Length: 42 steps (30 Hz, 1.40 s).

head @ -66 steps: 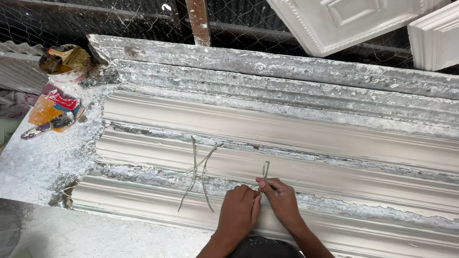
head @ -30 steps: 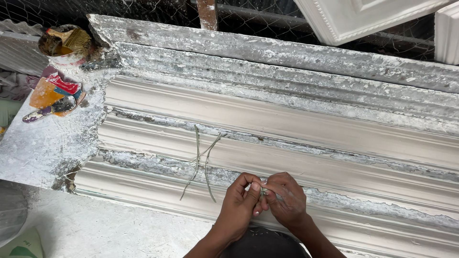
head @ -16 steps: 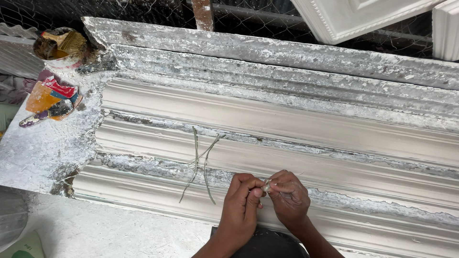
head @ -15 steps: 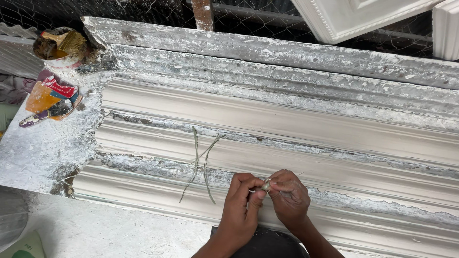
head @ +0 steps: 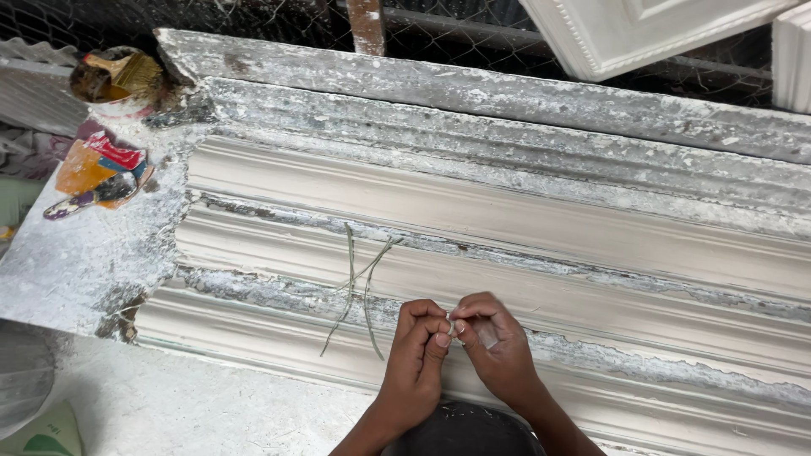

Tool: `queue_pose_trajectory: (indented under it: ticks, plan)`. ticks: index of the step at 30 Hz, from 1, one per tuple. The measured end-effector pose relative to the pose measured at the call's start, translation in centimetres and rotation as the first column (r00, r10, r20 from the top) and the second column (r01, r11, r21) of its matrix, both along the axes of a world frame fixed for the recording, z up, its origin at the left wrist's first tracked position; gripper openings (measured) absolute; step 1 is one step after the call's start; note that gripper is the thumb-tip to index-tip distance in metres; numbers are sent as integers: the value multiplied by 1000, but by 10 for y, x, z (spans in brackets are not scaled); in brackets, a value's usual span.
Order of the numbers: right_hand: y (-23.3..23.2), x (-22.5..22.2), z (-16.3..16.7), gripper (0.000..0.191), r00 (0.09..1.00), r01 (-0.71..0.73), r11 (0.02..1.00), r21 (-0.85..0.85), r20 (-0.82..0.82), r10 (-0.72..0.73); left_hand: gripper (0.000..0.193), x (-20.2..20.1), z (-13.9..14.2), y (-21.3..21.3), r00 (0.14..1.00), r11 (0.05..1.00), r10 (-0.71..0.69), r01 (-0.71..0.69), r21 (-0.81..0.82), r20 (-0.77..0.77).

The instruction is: The person ties green plastic strips across a long plaster cornice mold, then uses a small blade to trim and scrape excess material from the edges of finished plaster moldings, working along several pieces on the workbench.

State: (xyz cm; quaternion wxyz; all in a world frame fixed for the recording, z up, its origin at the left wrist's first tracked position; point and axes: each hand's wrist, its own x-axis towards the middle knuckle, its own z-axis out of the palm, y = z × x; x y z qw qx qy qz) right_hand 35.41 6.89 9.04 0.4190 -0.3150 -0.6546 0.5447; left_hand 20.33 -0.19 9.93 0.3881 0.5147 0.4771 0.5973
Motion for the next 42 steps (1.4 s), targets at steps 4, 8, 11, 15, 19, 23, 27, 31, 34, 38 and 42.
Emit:
queue_pose_trajectory:
  ticks: [4, 8, 11, 15, 19, 23, 27, 31, 34, 38, 42]
  plan:
    - [-3, -9, 3, 16, 994, -9, 995, 104, 106, -2, 16, -3, -5, -1, 952, 983, 82, -28, -184, 295]
    - [-11, -18, 6, 27, 989, -30, 966, 256, 146, -8, 15, -3, -10, -8, 920, 967, 186, -110, -230, 344]
    - [-15, -28, 5, 14, 988, 14, 941, 337, 140, -65, 13, -6, -10, -17, 915, 968, 225, -170, -184, 335]
    - [-20, -51, -6, 9, 994, -38, 933, 358, 110, -2, 17, -19, -6, -36, 932, 940, 340, -335, -63, 123]
    - [-34, -87, -31, 6, 991, -129, 973, 193, -17, 135, 19, -39, -4, -62, 896, 884, 439, -417, -211, 67]
    - [-48, -128, -62, 9, 942, -267, 963, 37, -202, 269, 19, -57, -12, -85, 790, 800, 594, -561, -215, 152]
    - [-59, -164, -77, 6, 881, -437, 899, 3, -198, 429, 18, -87, -26, -112, 727, 746, 662, -662, -73, 183]
    - [-71, -204, -74, 5, 807, -561, 828, 2, -224, 547, 18, -108, -31, -141, 612, 615, 779, -707, -348, 134]
    - [-84, -233, -65, 5, 755, -633, 774, -18, -237, 612, 20, -125, -23, -157, 567, 569, 814, -734, -371, 127]
    - [-98, -266, -50, 4, 694, -701, 713, -14, -243, 677, 20, -154, -6, -181, 531, 524, 845, -800, -293, 60]
    - [-101, -299, -38, 6, 701, -694, 720, 14, -217, 680, 29, -190, 1, -206, 534, 496, 835, -834, -243, -128]
